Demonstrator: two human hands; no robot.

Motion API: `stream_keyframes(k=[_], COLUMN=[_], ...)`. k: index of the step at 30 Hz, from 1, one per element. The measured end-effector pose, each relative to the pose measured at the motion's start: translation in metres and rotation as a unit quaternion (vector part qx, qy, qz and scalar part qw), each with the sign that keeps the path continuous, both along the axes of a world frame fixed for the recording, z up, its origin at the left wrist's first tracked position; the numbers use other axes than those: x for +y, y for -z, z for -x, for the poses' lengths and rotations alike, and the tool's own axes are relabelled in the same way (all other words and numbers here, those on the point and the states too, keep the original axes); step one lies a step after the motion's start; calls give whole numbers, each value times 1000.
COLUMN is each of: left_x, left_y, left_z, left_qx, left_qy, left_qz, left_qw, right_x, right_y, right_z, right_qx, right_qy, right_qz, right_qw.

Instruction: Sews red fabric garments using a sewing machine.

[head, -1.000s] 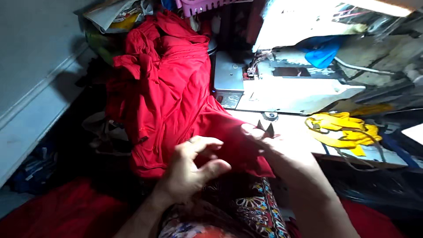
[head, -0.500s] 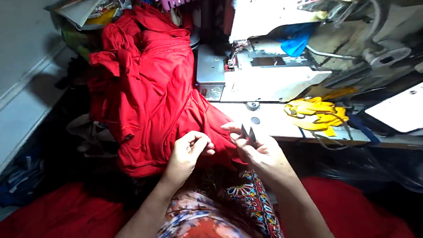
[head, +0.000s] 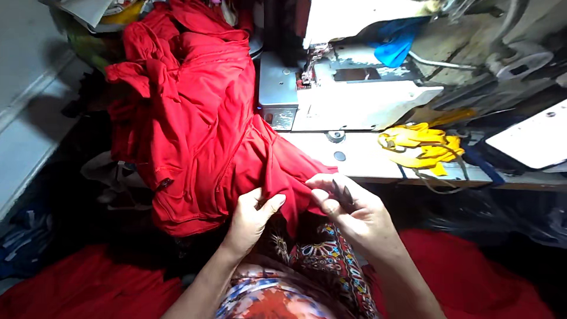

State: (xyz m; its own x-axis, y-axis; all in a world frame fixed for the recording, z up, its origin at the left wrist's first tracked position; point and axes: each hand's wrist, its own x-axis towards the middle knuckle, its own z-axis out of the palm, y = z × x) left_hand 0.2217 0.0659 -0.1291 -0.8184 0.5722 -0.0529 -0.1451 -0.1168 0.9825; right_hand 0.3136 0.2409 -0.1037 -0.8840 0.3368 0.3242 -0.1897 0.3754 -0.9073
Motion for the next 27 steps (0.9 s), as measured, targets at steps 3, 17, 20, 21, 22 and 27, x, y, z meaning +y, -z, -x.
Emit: stream_keyframes(k=[3,17,20,21,22,27], left_x=[4,-18,-32,-35,-38,-57], left_y=[-16,-46,-62,-64,-66,-65], left_z=[-2,38,50,53,54,61], left_qx=[-28,-87,-84,-57,-24,190], left_qy=[25,-22,-67,-72,-72,-21], left_qz=[-70,-170,-179,-163,-143,-67], left_qw=[997,981,978,982,987,979], right_x=[-15,-10,-6,-6,-7,-9], right_y=[-11,-24,-27,-27,-26,-25], right_z=[-4,41,45,46,47,51], right_qx=[-28,-34,-11,-7,0,31], right_qy=[-52,-30,-72,-85,-94,-106], right_qz=[-7,448,500,495,481,278], right_qw=[998,893,863,865,872,954])
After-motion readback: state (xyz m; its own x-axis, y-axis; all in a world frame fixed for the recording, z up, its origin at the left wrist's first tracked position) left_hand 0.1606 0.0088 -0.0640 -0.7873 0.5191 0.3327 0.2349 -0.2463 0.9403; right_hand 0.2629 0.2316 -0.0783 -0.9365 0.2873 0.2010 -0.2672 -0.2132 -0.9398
